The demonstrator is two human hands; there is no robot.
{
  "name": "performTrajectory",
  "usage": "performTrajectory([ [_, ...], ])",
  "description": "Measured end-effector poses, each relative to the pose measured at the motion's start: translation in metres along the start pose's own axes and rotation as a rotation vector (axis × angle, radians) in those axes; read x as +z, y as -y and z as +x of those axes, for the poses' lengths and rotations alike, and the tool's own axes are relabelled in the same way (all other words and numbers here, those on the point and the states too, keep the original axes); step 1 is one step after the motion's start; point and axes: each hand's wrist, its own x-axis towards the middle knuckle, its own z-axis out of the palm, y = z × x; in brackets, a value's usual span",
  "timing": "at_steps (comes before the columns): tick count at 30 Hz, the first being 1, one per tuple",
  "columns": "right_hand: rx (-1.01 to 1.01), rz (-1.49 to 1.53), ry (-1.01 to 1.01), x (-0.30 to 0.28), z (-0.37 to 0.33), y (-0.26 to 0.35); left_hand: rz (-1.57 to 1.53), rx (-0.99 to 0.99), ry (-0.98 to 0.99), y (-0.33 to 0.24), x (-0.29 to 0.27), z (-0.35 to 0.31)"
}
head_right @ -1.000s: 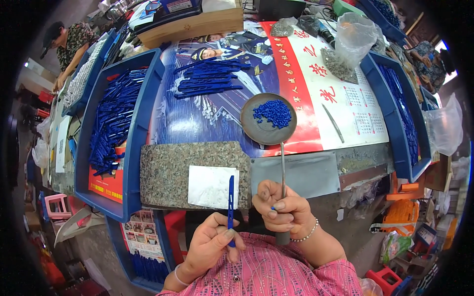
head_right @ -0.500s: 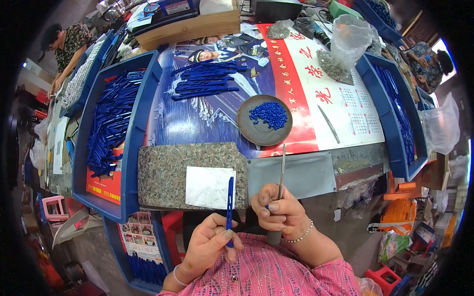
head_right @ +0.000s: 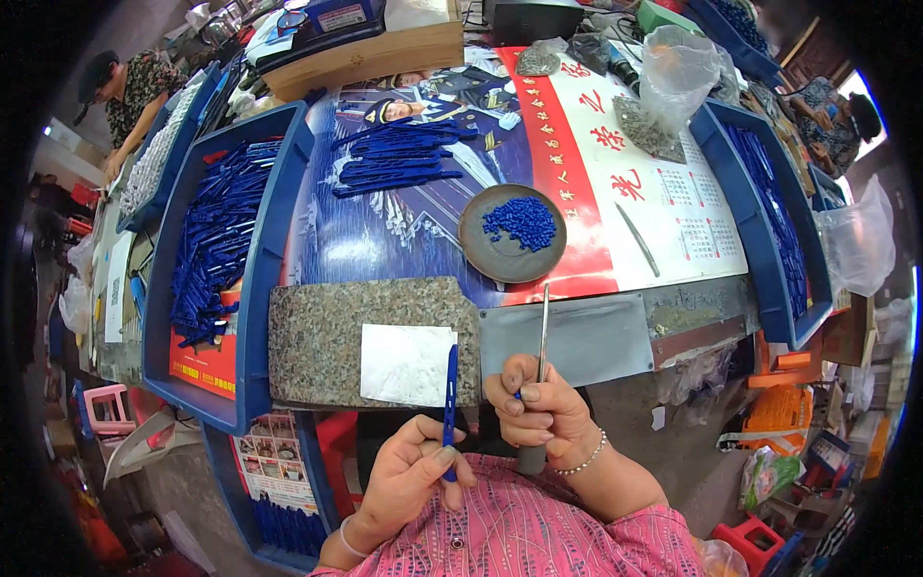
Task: The worker is assembling small blue plastic pen components on a white square card at a manual workstation.
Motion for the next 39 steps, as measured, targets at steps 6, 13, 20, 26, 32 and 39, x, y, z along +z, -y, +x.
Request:
performTrajectory([
  [6,0.005,-0.004,-0.038,0.000,0.000,0.000,0.017,0.000,-0.004,0.000,-0.001,0.001],
  [13,-0.039,-0.442,-0.255,0.018,0.000,-0.003,0.046,0.003,-0.022,-0.004,0.000,0.002],
  [20,-0.231,-1.540,-0.251,0.037,-0.005,-0.027,0.065,0.036,-0.110,-0.001,0.002,0.006],
  [26,-0.283,-1.813,-0.240,0.041,0.001,-0.036,0.080,0.115,-0.149,0.002,0.005,0.006],
  [32,-0.285,-1.879,-0.206,0.038,0.000,-0.037,0.322,0.172,-0.177,0.010,0.002,0.003],
  [39,-0.368,-2.053,-0.196,0.036,-0.002,-0.046,0.925,0.450,-0.350,0.024,0.004,0.006],
])
